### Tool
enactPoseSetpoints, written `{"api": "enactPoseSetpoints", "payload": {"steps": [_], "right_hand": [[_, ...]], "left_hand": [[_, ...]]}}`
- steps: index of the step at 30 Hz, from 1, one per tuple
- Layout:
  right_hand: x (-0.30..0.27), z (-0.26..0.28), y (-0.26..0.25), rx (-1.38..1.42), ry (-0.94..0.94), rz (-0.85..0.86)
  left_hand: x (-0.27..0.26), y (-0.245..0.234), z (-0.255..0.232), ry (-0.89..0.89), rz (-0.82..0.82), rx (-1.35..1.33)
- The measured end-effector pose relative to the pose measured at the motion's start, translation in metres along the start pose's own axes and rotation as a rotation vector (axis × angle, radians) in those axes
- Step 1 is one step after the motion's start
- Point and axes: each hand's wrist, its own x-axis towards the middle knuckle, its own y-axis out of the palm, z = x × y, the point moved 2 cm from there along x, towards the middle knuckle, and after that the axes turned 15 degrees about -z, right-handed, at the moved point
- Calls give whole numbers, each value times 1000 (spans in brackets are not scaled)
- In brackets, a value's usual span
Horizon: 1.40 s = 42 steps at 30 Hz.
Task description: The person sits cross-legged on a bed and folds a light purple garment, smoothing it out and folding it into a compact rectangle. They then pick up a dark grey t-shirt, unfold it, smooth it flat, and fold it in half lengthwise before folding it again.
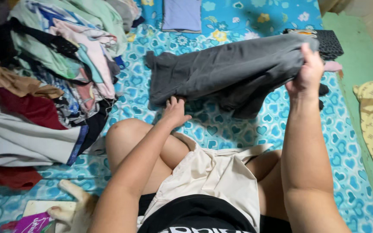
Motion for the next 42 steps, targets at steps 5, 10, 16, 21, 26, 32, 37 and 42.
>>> {"api": "enactPoseSetpoints", "payload": {"steps": [5, 10, 16, 21, 26, 32, 37, 42], "right_hand": [[22, -7, -101, -1084, -433, -325], [-74, -80, -96, -1732, -638, 120], [-163, -144, -9, -1504, -447, 809], [-164, -170, -18, -1630, -448, 697], [-132, -183, -54, -983, 125, 468], [-113, -124, -31, -661, 397, 423], [-127, -93, -9, -1055, 105, 632], [-124, -101, -19, -409, 501, 397]], "left_hand": [[-6, -3, -25, 104, -252, 16], [4, 17, -26, 33, -63, -90], [-4, 37, -29, 161, -50, 80], [-7, 42, -24, 159, -169, -82], [13, 42, -39, 187, -376, -649], [22, 29, -90, 60, -285, -803], [4, -15, -118, 134, -161, -773], [-7, -17, -95, 317, -443, -377]]}}
